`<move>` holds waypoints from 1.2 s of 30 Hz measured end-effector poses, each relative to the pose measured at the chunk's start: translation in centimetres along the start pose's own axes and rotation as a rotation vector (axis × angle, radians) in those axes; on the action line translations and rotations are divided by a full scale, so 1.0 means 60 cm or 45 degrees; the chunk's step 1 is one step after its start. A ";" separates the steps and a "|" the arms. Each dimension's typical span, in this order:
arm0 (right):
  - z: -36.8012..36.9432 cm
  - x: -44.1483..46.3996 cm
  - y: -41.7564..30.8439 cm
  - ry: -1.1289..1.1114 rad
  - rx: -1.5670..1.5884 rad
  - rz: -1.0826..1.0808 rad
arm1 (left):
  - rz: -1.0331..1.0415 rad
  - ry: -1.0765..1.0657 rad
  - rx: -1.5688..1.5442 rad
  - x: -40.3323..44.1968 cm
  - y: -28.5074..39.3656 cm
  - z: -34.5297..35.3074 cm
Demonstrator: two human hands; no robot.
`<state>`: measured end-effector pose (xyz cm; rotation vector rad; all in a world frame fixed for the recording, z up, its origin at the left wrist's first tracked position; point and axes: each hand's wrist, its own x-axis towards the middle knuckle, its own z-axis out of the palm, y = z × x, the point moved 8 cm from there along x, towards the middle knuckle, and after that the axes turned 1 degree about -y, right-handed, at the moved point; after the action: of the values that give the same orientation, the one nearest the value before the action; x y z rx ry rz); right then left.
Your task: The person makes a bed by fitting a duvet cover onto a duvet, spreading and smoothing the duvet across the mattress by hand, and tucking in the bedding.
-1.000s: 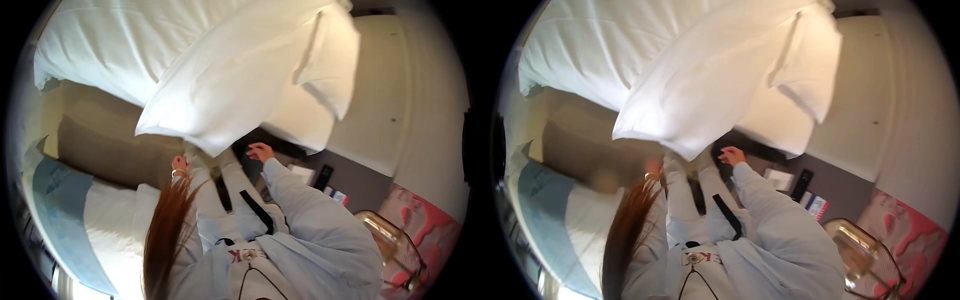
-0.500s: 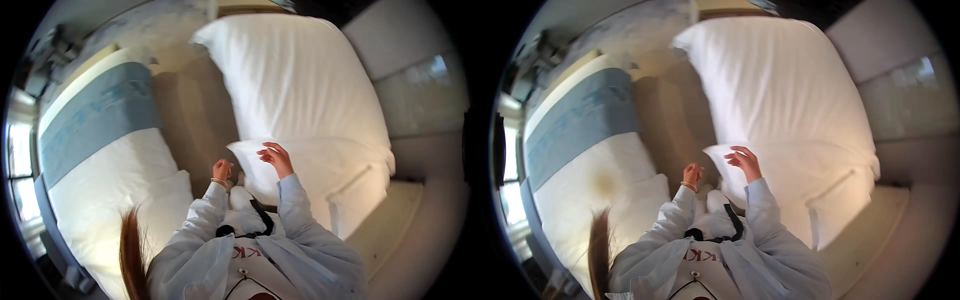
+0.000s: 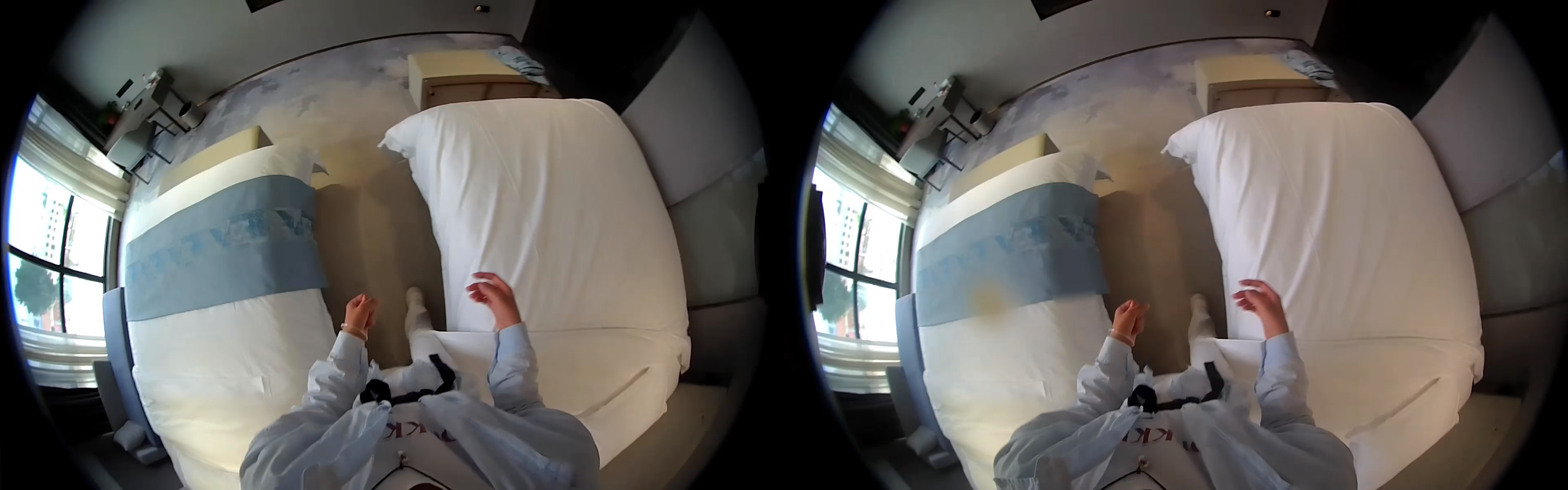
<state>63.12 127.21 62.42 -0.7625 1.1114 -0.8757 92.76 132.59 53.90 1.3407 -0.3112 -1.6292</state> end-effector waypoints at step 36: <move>0.357 1.042 -0.539 0.158 0.415 -0.202 | 0.491 -0.117 -0.141 0.912 1.083 0.006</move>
<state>89.36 58.85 69.73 -0.5350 0.9924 -1.2178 129.32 56.88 66.18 1.0488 -0.4948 -1.3636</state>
